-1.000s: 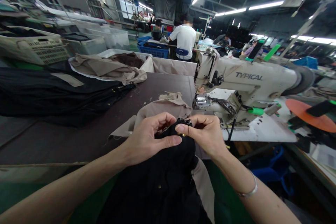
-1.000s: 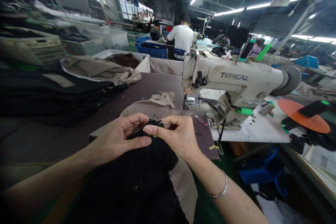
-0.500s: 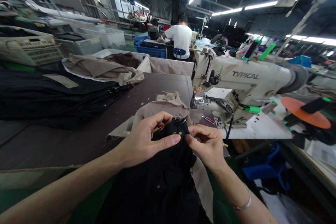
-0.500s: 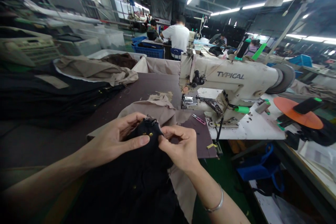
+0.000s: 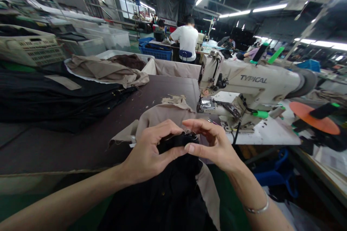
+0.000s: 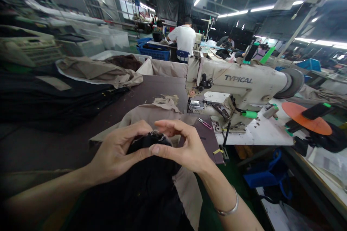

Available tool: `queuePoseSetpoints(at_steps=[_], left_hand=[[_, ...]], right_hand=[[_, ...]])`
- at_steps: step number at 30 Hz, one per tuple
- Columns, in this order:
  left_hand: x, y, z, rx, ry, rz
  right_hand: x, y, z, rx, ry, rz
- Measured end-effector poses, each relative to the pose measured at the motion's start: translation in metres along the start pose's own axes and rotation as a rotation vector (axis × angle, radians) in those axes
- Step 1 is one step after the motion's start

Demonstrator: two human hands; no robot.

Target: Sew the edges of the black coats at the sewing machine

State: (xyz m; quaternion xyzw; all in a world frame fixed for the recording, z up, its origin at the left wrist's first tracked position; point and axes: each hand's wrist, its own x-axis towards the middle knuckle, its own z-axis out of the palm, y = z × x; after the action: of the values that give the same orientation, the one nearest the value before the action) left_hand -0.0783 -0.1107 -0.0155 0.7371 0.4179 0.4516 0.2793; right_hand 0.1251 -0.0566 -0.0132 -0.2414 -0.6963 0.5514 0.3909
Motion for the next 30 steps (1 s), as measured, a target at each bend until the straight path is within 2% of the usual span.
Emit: queuePoseSetpoints(at_steps=[3, 7, 9, 12, 14, 16, 19, 21, 23, 27, 30], left_hand=[[-0.002, 0.0, 0.003, 0.055, 0.051, 0.038], [-0.006, -0.008, 0.004, 0.065, 0.074, -0.016], [-0.008, -0.013, 0.003, 0.119, 0.111, 0.016], [-0.011, -0.016, 0.001, 0.282, 0.18, 0.146], [-0.013, -0.017, 0.001, 0.355, 0.189, 0.219], [-0.015, -0.016, 0.002, 0.358, 0.182, 0.228], [-0.017, -0.015, 0.004, 0.239, 0.162, 0.14], [-0.018, -0.015, 0.004, 0.145, 0.164, 0.08], [-0.016, -0.013, 0.0, 0.078, 0.14, 0.024], [-0.006, -0.004, -0.011, -0.121, -0.002, -0.084], [0.0, 0.003, -0.016, -0.258, -0.008, -0.153]], right_hand=[[0.003, -0.01, 0.004, -0.042, -0.012, -0.017], [-0.003, -0.011, 0.017, -0.133, 0.094, -0.063], [-0.008, -0.009, 0.024, -0.29, 0.201, -0.212], [-0.014, -0.005, 0.032, -0.475, 0.343, -0.438], [-0.015, 0.0, 0.035, -0.415, 0.363, -0.39], [-0.012, 0.004, 0.037, -0.18, 0.34, -0.185], [-0.004, 0.01, 0.039, 0.263, 0.29, 0.153], [0.0, 0.013, 0.039, 0.4, 0.284, 0.249], [0.002, 0.011, 0.037, 0.333, 0.275, 0.195], [0.004, -0.001, 0.031, -0.054, 0.222, -0.072], [0.006, -0.01, 0.03, -0.202, 0.189, -0.164]])
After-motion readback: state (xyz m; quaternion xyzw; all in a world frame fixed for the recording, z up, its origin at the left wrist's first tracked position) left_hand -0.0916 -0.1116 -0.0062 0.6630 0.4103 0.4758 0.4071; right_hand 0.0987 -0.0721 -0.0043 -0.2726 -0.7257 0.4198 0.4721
